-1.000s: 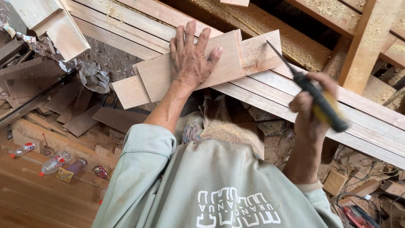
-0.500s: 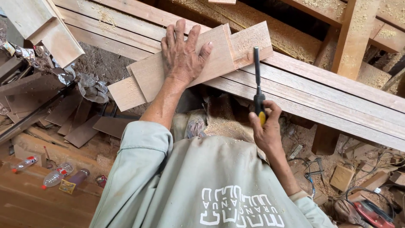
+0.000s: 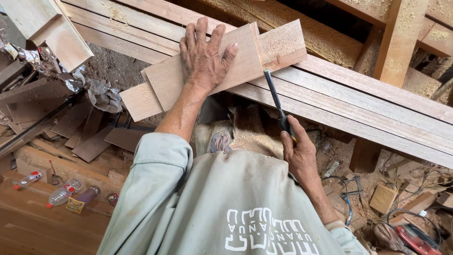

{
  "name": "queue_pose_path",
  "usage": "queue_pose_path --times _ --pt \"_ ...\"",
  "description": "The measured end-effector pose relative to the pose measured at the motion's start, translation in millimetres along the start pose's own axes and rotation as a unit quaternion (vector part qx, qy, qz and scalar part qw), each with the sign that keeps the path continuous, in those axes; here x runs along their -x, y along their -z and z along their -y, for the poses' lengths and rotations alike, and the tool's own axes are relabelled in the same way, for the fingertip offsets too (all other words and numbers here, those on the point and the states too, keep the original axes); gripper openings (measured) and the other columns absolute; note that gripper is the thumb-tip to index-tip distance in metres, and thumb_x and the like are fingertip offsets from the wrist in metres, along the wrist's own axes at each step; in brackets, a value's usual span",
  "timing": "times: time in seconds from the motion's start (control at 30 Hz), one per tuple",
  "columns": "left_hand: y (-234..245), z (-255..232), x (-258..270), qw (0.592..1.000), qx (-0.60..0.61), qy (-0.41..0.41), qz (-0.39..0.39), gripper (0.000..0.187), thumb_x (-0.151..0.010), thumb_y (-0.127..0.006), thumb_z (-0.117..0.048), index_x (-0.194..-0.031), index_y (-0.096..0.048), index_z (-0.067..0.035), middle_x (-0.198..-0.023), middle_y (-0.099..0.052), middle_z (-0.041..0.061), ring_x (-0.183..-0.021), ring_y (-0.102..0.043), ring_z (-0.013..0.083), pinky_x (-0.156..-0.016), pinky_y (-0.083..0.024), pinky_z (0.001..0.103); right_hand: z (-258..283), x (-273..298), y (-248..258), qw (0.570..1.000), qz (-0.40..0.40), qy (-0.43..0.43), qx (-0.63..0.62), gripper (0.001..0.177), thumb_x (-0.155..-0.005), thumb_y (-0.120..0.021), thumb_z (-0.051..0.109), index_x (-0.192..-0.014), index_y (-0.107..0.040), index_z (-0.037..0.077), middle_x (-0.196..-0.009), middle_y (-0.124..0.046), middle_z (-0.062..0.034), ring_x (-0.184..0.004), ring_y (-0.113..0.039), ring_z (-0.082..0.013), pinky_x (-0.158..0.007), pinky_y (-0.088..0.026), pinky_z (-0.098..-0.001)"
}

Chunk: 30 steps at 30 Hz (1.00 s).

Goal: The person uses a chisel to carve and shape a small wooden block, repeatedly striking and scraping the wood to refine its edges. The person then places the shaped block aside and picks up a stack of long wooden planks, moving them to a different location.

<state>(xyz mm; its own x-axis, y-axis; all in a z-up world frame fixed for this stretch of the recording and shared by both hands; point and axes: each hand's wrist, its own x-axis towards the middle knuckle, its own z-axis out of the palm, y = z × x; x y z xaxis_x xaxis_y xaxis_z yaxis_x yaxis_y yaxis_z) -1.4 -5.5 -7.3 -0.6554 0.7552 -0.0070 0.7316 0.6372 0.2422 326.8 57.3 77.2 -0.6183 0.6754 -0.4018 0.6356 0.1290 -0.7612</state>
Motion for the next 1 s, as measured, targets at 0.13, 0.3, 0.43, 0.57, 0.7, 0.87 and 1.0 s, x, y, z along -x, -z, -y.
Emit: queue_pose_path --times 0.13,0.3,0.43,0.57,0.7,0.87,1.0 --pt "1.2 -1.6 1.1 1.000 -0.014 0.001 -0.006 0.061 -0.103 -0.044 -0.068 -0.142 -0.063 -0.024 -0.152 -0.046 0.015 -0.136 -0.043 0.0439 -0.103 -0.041 0.061 -2.7 -7.4 -8.6 0.999 0.006 -0.033 -0.033 0.044 -0.106 -0.058 0.019 -0.149 -0.053 0.015 -0.079 -0.057 -0.0001 -0.057 -0.045 -0.0076 -0.055 -0.043 -0.0270" --pt "12.3 -5.1 -2.3 0.999 -0.006 0.013 0.045 0.070 -0.103 -0.029 -0.072 -0.145 -0.059 -0.024 -0.156 -0.041 0.017 -0.141 -0.038 0.0445 -0.108 -0.038 0.064 4.3 -29.4 -15.4 0.998 -0.016 0.067 0.015 0.044 -0.107 -0.056 0.018 -0.150 -0.049 0.011 -0.145 -0.059 -0.0229 -0.137 -0.056 -0.0352 -0.109 -0.050 -0.0426" --pt "7.4 -4.2 -1.5 1.000 -0.003 0.016 0.023 0.069 -0.102 -0.031 -0.073 -0.142 -0.059 -0.024 -0.154 -0.044 0.017 -0.139 -0.041 0.0445 -0.107 -0.039 0.062 -0.1 -8.8 -4.2 0.998 -0.004 0.060 0.006 0.046 -0.107 -0.056 0.016 -0.151 -0.046 0.009 -0.138 -0.064 -0.0192 -0.107 -0.069 -0.0249 -0.087 -0.059 -0.0367" --pt "4.6 -2.1 -0.8 0.999 0.014 0.008 0.034 0.075 -0.101 -0.024 -0.074 -0.143 -0.060 -0.024 -0.155 -0.042 0.018 -0.141 -0.038 0.0460 -0.107 -0.038 0.064 18.7 -14.8 -1.5 0.999 0.011 -0.036 -0.024 0.047 -0.104 -0.057 0.017 -0.150 -0.049 0.010 -0.146 -0.059 -0.0172 -0.122 -0.063 -0.0234 -0.094 -0.055 -0.0344" --pt "10.4 -4.4 -3.4 0.998 0.000 0.012 0.056 0.070 -0.103 -0.029 -0.071 -0.146 -0.057 -0.024 -0.157 -0.039 0.019 -0.143 -0.037 0.0457 -0.109 -0.037 0.065 8.1 -31.8 -8.1 0.997 -0.025 0.071 0.034 0.045 -0.107 -0.055 0.019 -0.151 -0.047 0.011 -0.147 -0.058 -0.0227 -0.135 -0.058 -0.0370 -0.107 -0.052 -0.0470" --pt "1.4 -1.3 -3.5 0.997 0.002 0.030 0.067 0.070 -0.101 -0.031 -0.072 -0.148 -0.055 -0.025 -0.160 -0.037 0.019 -0.145 -0.035 0.0465 -0.112 -0.033 0.067 -17.0 -26.1 -3.9 0.999 -0.023 0.043 -0.009 0.041 -0.111 -0.050 0.018 -0.151 -0.044 0.015 -0.115 -0.068 -0.0143 -0.077 -0.067 -0.0178 -0.060 -0.066 -0.0323" --pt "-1.8 4.3 4.4 0.999 0.013 -0.018 0.024 0.087 -0.095 -0.025 -0.085 -0.158 -0.035 -0.026 -0.157 -0.040 0.016 -0.144 -0.041 0.0401 -0.111 -0.038 0.062 -24.6 -28.8 -1.1 0.991 -0.131 -0.010 -0.005 0.038 -0.115 -0.045 0.023 -0.152 -0.035 0.020 -0.086 -0.052 -0.0041 -0.056 -0.051 -0.0122 -0.039 -0.046 -0.0265"
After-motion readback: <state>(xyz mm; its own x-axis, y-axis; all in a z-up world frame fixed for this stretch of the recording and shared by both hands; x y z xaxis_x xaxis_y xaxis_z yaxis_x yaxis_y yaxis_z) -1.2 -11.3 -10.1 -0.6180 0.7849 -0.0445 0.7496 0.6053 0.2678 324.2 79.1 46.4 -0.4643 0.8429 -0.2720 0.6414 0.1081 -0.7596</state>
